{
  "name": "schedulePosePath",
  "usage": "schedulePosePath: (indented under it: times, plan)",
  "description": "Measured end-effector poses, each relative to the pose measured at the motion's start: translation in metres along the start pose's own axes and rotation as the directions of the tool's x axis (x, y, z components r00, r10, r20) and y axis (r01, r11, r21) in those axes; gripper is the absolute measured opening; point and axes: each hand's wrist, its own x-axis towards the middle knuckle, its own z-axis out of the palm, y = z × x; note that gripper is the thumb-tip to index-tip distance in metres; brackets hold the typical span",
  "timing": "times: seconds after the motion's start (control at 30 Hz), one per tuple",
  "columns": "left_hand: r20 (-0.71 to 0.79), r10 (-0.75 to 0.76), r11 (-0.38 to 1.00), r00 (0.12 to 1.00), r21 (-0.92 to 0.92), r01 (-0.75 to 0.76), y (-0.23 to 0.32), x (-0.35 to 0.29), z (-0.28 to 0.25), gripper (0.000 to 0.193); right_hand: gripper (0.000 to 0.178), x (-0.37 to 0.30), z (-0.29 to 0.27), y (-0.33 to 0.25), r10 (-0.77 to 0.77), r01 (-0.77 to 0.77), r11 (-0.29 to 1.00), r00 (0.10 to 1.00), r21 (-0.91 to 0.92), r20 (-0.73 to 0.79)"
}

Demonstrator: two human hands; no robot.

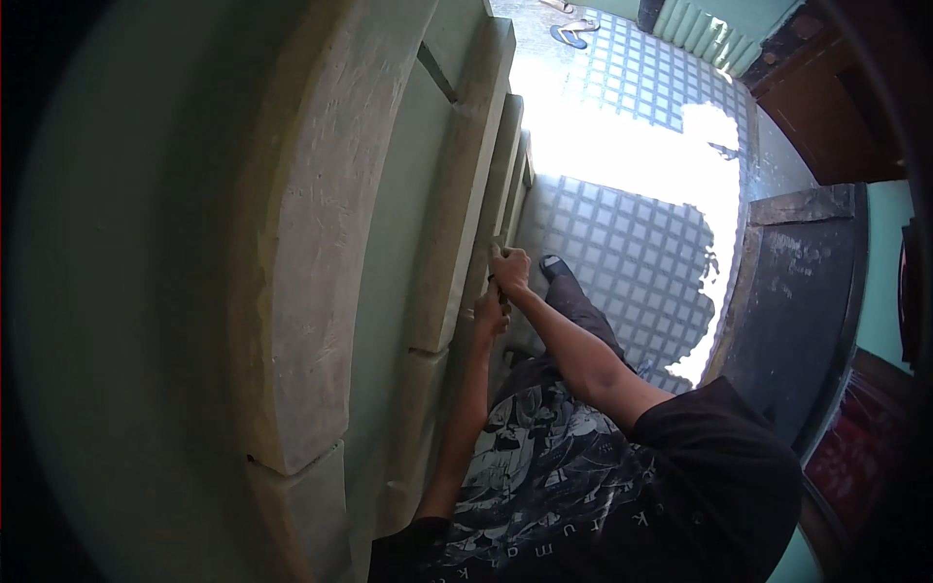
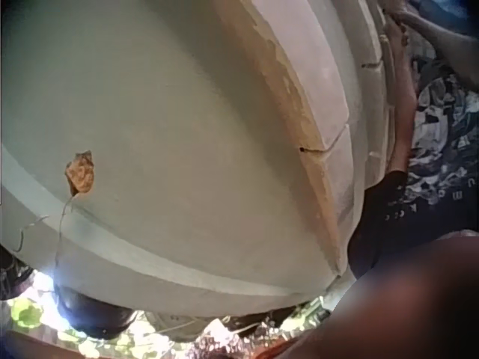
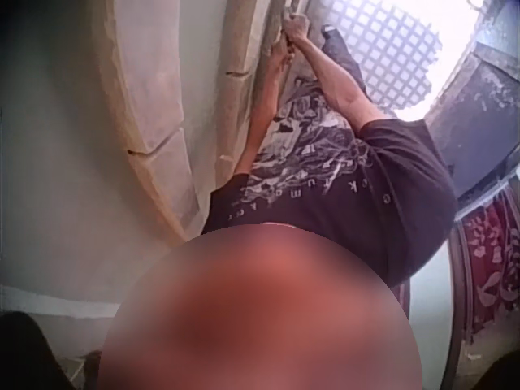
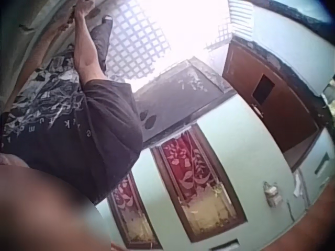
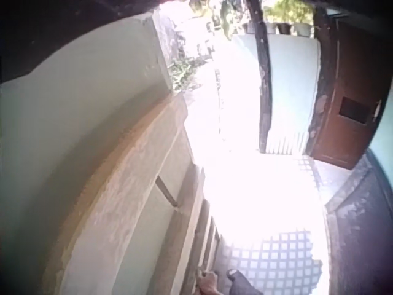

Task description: Using a chisel and hammer to clear or carve a groove in a wooden beam.

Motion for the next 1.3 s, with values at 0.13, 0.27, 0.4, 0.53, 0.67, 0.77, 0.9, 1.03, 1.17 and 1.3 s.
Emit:
schedulePosePath:
  times: [0.13, 0.27, 0.4, 0.53, 0.67, 0.77, 0.9, 1.03, 1.17, 1.3]
  plan:
    - [0.003, 0.022, 1.0, 1.0, -0.009, -0.022, -0.024, 0.001, -0.009, 0.049, 0.037, -0.017, 0.006, 0.013, 0.016, -0.016, 1.0, 1.0, 0.002, 0.026]
    - [0.048, 0.005, 0.999, 0.999, -0.036, -0.003, -0.05, 0.005, -0.026, 0.048, 0.037, -0.036, 0.015, 0.029, 0.053, -0.053, 0.999, 0.998, 0.008, 0.026]
    - [0.03, -0.004, 1.0, 1.0, -0.004, 0.004, -0.069, 0.002, -0.043, 0.048, 0.037, -0.056, 0.024, 0.041, 0.073, -0.073, 0.997, 0.997, -0.012, 0.019]
    - [0.038, -0.005, 1.0, 0.999, 0.027, 0.004, -0.077, -0.006, -0.049, 0.049, 0.038, -0.068, 0.026, 0.045, 0.094, -0.094, 0.996, 0.995, -0.002, -0.012]
    - [0.034, 0.015, 0.998, 0.999, 0.055, -0.017, -0.073, -0.008, -0.043, 0.051, 0.039, -0.07, 0.023, 0.048, 0.018, -0.017, 1.0, 0.999, 0.019, -0.039]
    - [0.027, 0.016, 0.998, 1.0, 0.06, -0.017, -0.07, -0.007, -0.037, 0.052, 0.038, -0.066, 0.02, 0.05, 0.062, -0.062, 0.998, 0.996, 0.005, -0.059]
    - [0.002, 0.015, 0.998, 1.0, 0.065, -0.015, -0.061, -0.007, -0.035, 0.052, 0.037, -0.053, 0.015, 0.041, 0.109, -0.109, 0.994, 0.994, 0.004, 0.011]
    - [-0.017, 0.03, 0.997, 0.999, 0.073, -0.029, -0.042, -0.006, -0.028, 0.053, 0.037, -0.03, 0.007, 0.02, 0.128, -0.128, 0.992, 0.992, 0.023, 0.007]
    - [-0.036, 0.051, 0.996, 0.998, 0.081, -0.048, -0.027, -0.003, -0.022, 0.053, 0.037, -0.024, 0.002, 0.005, 0.087, -0.087, 0.994, 0.996, -0.062, -0.003]
    - [-0.043, 0.069, 0.995, 0.997, 0.08, -0.066, -0.023, 0.002, -0.02, 0.054, 0.037, -0.025, 0.001, -0.002, 0.166, -0.166, 0.986, 0.985, 0.01, 0.037]
